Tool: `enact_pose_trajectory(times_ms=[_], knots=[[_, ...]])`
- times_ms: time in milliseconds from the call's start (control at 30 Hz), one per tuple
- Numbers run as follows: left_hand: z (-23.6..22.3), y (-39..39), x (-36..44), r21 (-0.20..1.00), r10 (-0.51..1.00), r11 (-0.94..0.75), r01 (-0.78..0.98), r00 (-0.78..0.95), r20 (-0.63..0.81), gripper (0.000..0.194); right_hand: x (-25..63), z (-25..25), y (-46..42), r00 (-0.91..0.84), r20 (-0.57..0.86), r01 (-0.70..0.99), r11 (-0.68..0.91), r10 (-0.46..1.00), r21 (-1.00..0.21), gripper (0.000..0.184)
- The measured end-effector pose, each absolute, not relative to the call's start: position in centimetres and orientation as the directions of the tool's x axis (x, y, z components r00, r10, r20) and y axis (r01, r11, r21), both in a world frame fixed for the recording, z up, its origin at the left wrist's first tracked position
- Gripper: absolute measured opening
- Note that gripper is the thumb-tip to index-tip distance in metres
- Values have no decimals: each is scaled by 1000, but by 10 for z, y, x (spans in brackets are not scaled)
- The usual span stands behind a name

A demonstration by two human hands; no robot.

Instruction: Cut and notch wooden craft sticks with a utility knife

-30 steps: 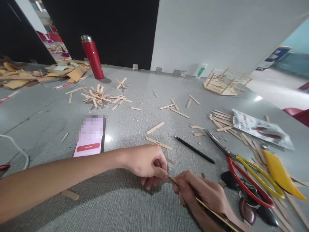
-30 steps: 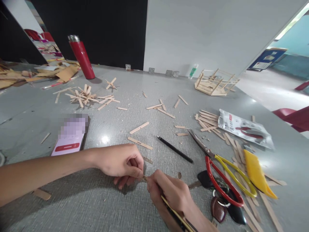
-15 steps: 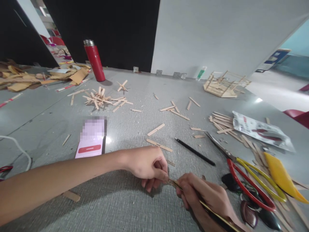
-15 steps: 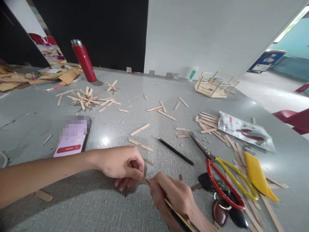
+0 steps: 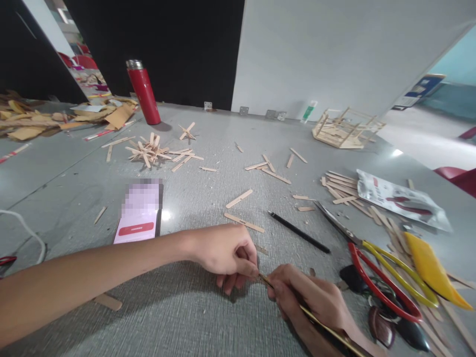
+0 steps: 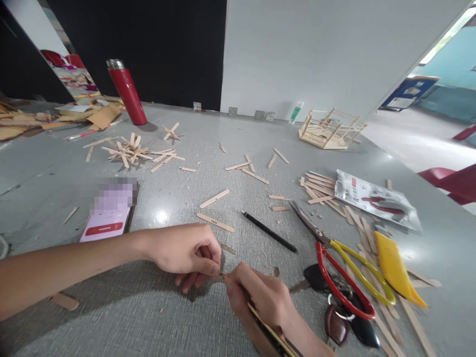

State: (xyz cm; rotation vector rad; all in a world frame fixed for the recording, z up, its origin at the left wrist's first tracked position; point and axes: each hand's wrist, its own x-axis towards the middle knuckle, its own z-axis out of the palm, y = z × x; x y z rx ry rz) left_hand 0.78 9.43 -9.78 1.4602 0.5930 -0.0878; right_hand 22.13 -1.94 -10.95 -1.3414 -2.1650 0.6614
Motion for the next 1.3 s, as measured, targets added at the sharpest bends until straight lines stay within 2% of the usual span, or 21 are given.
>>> enact_pose_trajectory(times_ms=[267,500,1067,1167,1300], knots=[[-97,94,8,894,286,138,425,847,-447,24,218,-108,-16,-452,202,664,479,869,-575,34],[-95,95,7,897,294,126,423,848,-441,23,225,-113,-20,-355,160,675,371,921,-638,37],[-96,94,8,896,302,131,424,844,-444,22,218,-108,-16,-432,196,650,455,880,-609,36],[-98,90,9,902,331,124,413,840,-430,23,220,-108,-18,-355,218,660,409,909,-630,39],[-97,78,8,913,446,82,399,805,-391,25,222,-110,-22,-94,252,676,248,963,-694,46]])
